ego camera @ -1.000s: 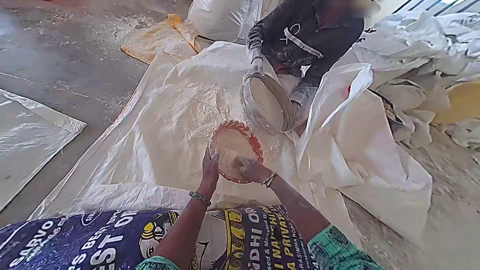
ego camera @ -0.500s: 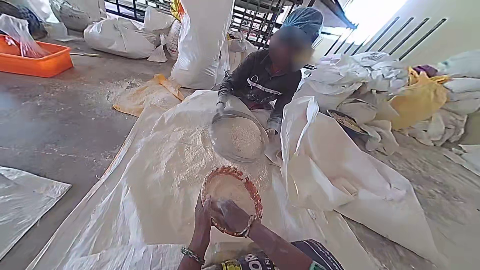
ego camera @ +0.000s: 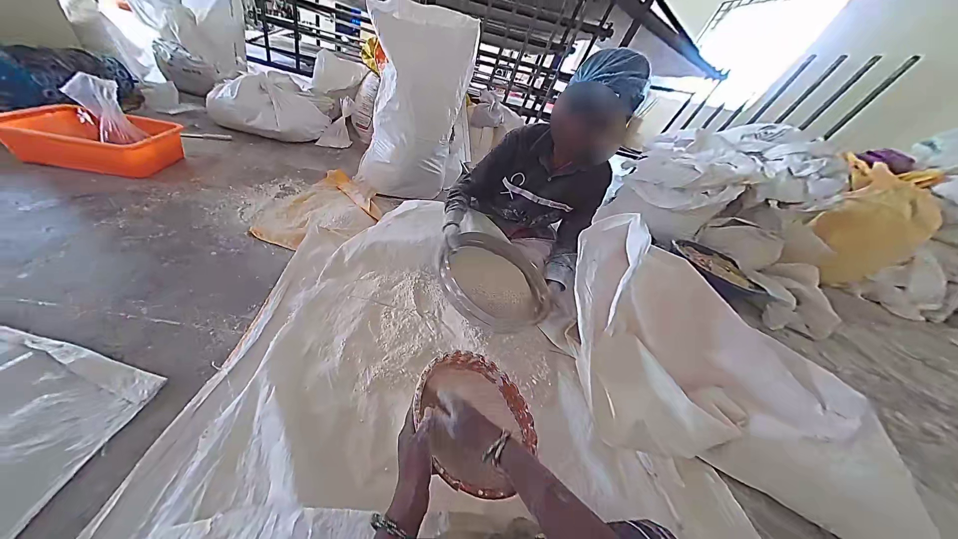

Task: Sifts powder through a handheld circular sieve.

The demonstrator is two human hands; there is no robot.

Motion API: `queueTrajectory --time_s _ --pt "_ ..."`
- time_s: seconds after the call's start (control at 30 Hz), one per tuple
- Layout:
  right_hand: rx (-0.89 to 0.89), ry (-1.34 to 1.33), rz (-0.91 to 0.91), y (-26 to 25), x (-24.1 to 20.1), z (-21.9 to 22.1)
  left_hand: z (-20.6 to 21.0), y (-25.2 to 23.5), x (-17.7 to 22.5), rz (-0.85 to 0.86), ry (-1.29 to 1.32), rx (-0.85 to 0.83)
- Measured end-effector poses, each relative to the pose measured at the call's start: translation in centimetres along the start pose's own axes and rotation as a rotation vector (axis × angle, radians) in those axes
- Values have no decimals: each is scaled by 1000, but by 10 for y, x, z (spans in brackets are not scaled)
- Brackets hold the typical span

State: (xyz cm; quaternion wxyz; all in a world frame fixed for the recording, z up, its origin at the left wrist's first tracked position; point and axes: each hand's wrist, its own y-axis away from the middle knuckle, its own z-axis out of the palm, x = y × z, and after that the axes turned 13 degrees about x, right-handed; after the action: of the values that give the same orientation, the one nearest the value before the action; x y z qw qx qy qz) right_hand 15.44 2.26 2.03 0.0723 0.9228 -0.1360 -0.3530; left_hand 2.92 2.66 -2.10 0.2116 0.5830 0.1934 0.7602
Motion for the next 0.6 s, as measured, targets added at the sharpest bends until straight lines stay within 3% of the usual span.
queueTrajectory --time_s 0.13,0.23,0.3,0.4,0.5,0.6 --pt "-276 171 -186 27 11 1 0 -3 -6 -63 -12 22" --pt "-228 296 -291 40 32 -22 4 -1 -3 -58 -4 -6" --pt "-125 376 -208 42 41 -39 4 -1 -2 -32 14 -8" --pt "190 273 -69 30 44 -57 2 -1 -1 -17 36 -2" --pt "155 247 153 2 39 -53 4 7 -3 1 13 -15" --pt "55 118 179 -11 20 -22 2 6 -6 35 1 -60"
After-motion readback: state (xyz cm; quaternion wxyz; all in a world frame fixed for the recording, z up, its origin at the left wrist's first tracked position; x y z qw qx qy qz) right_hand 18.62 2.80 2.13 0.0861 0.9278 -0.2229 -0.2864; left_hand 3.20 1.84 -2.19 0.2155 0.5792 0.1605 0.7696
